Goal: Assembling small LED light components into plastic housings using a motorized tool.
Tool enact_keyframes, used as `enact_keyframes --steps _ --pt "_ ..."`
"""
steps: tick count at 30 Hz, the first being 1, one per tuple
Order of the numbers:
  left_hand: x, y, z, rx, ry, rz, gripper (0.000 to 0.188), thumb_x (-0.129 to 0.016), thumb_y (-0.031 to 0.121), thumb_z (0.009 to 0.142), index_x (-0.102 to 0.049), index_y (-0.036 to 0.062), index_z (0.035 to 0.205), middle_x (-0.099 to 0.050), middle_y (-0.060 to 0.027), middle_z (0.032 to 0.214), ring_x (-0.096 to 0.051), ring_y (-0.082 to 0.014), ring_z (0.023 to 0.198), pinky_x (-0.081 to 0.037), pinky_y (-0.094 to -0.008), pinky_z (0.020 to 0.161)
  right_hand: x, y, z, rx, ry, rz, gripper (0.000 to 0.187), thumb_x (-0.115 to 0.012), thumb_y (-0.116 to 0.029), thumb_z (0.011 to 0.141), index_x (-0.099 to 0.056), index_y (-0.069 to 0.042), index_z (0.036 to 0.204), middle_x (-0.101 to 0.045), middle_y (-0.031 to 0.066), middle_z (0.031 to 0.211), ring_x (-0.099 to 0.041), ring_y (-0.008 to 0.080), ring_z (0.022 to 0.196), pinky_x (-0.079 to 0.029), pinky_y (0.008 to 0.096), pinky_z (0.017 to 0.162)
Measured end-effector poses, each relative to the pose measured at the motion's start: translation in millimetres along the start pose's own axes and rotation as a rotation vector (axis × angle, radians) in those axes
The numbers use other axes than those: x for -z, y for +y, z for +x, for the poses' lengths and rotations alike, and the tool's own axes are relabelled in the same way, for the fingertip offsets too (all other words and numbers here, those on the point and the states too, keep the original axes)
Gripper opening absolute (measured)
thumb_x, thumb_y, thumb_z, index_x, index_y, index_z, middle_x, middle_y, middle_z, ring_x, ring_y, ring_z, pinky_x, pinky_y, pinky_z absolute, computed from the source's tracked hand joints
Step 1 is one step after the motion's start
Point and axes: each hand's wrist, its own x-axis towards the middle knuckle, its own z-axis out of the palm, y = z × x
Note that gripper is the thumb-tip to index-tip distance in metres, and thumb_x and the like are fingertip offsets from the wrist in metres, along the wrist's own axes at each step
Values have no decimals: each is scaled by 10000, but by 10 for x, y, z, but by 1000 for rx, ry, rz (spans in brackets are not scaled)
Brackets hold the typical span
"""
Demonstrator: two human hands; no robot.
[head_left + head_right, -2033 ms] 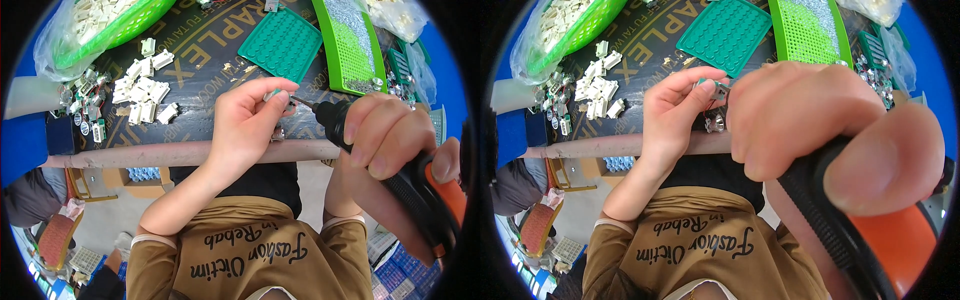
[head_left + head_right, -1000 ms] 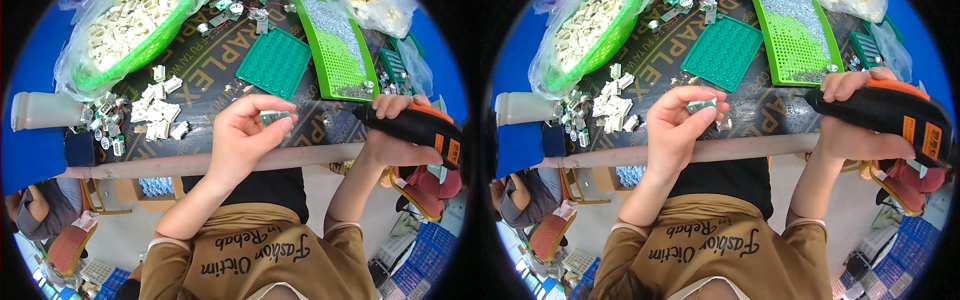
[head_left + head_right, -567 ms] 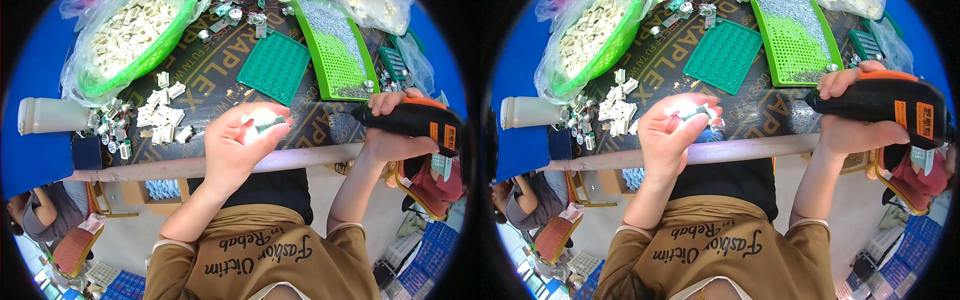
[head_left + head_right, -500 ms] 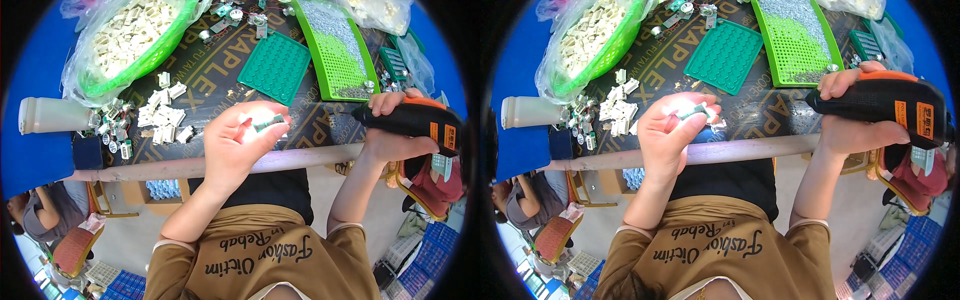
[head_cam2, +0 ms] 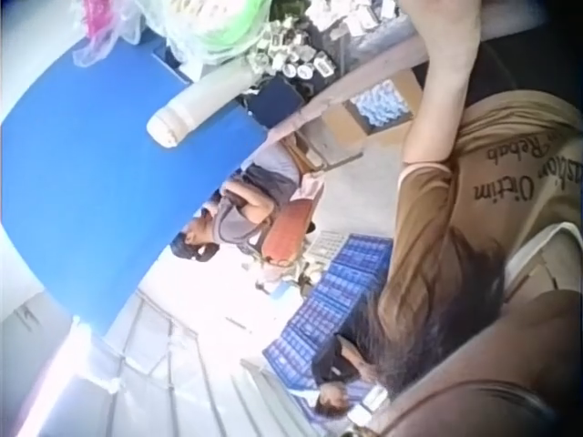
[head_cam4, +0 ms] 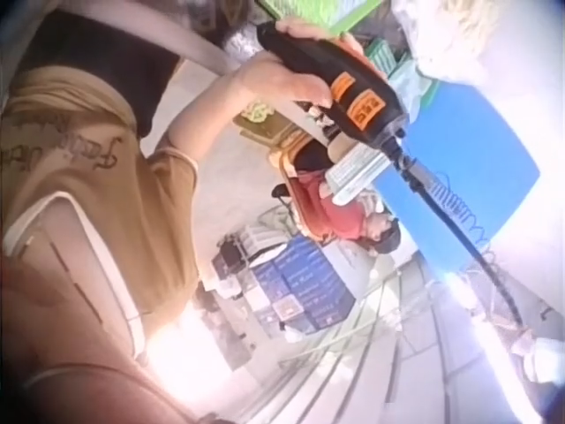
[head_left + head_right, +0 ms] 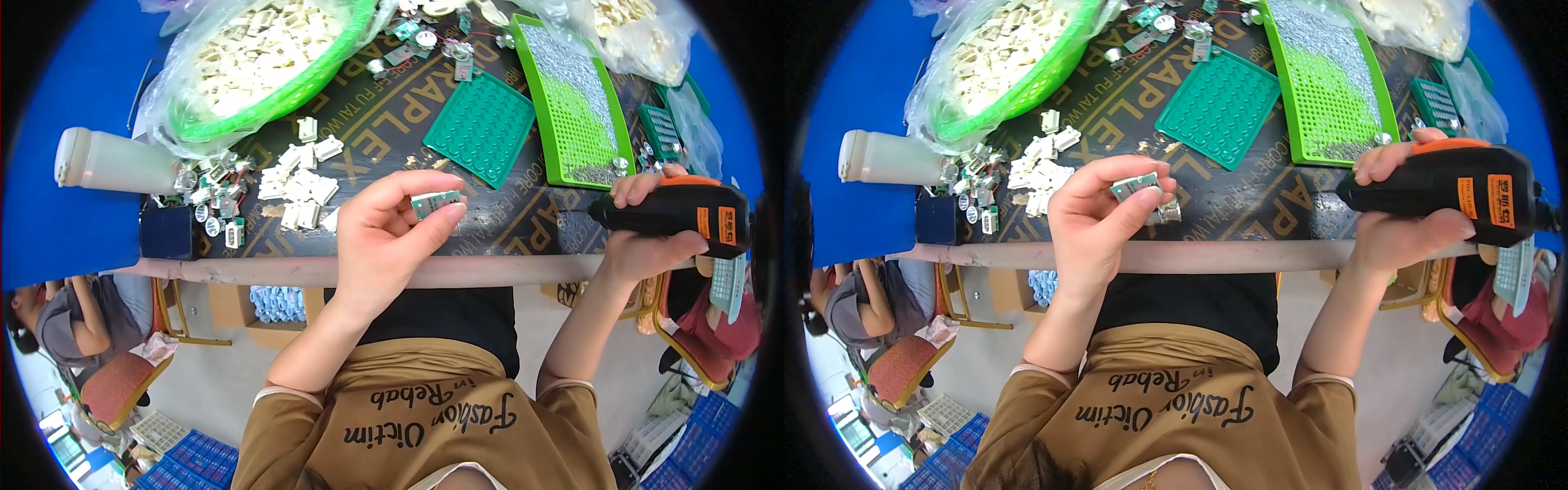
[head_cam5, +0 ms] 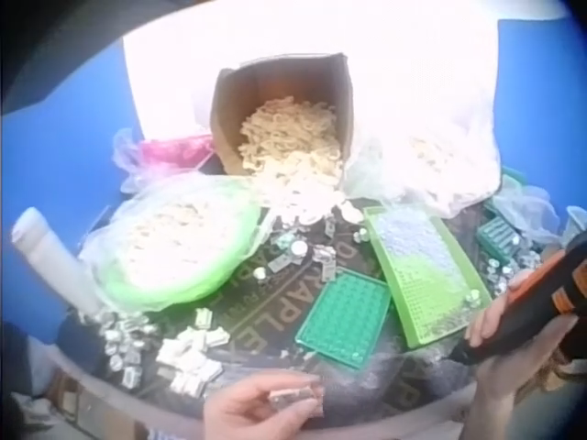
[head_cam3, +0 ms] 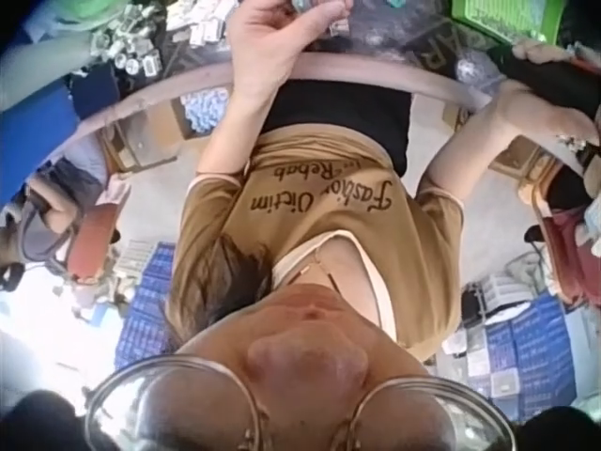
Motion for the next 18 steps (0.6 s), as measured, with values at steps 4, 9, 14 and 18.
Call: enact_keyframes --steps 4,9,14,18 --pt "79 47 -11 2 49 -53 207 -635 -46 751 -611 -4 952 -602 -26 878 -537 -42 741 -437 -165 630 15 -63 52 72 -44 -108 805 -513 -662 730 -372 33 1110 -516 114 688 -531 221 619 -461 341 639" --pt "218 122 -38 -28 107 106 172 -676 14 731 -635 17 898 -614 -27 828 -543 -53 738 -426 -191 633 430 -104 32 83 -60 -34 596 -535 -466 824 -429 -4 1187 -528 161 1060 -520 273 961 -379 415 894" --pt "524 223 -141 -165 179 321 181 -678 16 721 -645 25 899 -619 -19 819 -532 -40 711 -401 -172 577 453 -98 -177 151 22 -209 600 -479 -346 887 -240 -9 1322 -454 221 1179 -525 313 988 -414 428 879" --pt "934 434 -158 -267 459 681 190 -669 -9 707 -648 38 890 -637 -23 856 -543 -63 699 -390 -167 559 455 -171 -217 226 113 -170 570 -456 -349 898 -272 6 1304 -432 220 1212 -518 325 1017 -415 427 895"
